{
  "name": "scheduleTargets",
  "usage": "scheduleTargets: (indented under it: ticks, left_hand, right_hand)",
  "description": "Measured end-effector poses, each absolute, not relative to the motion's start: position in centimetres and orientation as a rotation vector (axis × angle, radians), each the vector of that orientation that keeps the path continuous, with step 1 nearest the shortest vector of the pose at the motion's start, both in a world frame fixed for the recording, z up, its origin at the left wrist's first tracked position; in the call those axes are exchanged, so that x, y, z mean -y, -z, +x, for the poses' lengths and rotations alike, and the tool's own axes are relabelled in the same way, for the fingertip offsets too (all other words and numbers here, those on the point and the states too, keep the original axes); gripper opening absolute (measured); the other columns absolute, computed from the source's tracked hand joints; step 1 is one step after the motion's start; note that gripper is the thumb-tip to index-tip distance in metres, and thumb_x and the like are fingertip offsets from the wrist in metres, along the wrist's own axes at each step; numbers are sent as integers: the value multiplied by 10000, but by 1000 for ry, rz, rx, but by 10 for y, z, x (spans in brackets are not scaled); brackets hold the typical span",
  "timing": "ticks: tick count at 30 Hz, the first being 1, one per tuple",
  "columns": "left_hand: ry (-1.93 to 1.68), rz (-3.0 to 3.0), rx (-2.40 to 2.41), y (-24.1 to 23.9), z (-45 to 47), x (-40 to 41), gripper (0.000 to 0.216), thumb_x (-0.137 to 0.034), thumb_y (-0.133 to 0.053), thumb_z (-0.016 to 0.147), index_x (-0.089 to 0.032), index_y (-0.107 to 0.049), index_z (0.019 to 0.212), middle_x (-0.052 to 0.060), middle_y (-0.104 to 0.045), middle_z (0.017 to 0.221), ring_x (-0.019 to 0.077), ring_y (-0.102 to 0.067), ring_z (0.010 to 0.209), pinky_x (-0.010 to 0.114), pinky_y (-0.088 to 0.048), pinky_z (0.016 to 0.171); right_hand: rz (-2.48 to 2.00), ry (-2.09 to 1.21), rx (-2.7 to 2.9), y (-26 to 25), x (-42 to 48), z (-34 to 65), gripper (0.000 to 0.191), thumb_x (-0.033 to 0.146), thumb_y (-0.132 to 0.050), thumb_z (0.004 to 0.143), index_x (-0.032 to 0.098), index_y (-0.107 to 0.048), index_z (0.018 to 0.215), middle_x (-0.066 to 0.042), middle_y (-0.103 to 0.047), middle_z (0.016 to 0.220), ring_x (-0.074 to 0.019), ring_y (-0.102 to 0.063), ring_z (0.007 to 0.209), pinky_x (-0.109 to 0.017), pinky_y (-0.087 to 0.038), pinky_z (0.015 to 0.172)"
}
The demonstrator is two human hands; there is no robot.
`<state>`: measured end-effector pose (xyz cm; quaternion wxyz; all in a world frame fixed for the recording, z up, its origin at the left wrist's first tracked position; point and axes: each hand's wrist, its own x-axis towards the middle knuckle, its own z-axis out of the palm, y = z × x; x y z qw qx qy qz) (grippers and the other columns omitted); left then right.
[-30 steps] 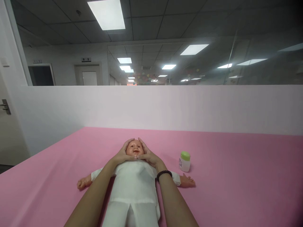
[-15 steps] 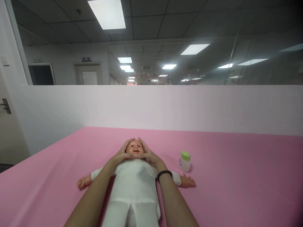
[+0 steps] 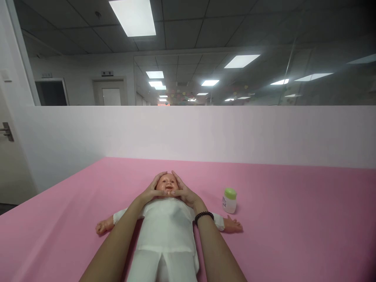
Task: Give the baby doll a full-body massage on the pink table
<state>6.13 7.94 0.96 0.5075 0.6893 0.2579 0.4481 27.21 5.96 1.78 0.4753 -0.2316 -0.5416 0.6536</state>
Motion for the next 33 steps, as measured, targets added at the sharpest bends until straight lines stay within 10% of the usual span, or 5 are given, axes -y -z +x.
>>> scheduleTargets:
  ticks: [10,15,20,26,33]
  left_hand:
    - [-1108,1651,-664,-15,68,-72,964,-297,-906,612,-312,-417,1442,111,-365,1547,360,-440,1366,522,-409,1115]
    - [-1112,1654,-676,-15,68,-72,945,-297,-900,624,-325,-424,1440,99,-345,1565,355,-410,1392,525,-396,1128]
    - [-1109,1662,-708,-16,68,-70,930,-303,-895,633,-326,-429,1438,92,-316,1583,351,-389,1406,511,-392,1135]
    - [-1101,1666,-669,-13,66,-73,902,-276,-877,661,-340,-423,1438,75,-319,1579,339,-394,1402,488,-411,1122]
    - [-1081,1635,-660,-11,64,-77,885,-239,-846,685,-341,-405,1446,76,-320,1575,332,-388,1405,470,-404,1126]
  right_hand:
    - [-586,-1651,1370,-18,-56,271,1123,181,-862,630,380,-234,1539,-68,-238,1600,-263,-454,1348,-385,-456,1050]
    - [-595,-1649,1367,-20,-54,271,1185,169,-868,592,378,-202,1550,-81,-186,1617,-260,-426,1372,-362,-461,1028]
    - [-597,-1641,1370,-20,-54,272,1088,155,-858,633,372,-274,1526,-65,-207,1611,-251,-439,1357,-358,-460,1039]
    - [-583,-1616,1369,-18,-57,273,442,325,-647,930,201,-528,1337,-106,-501,1387,-267,-549,1206,-476,-503,986]
    - [-576,-1580,1355,-17,-62,273,391,373,-622,947,189,-557,1286,-95,-554,1303,-244,-580,1145,-446,-518,952]
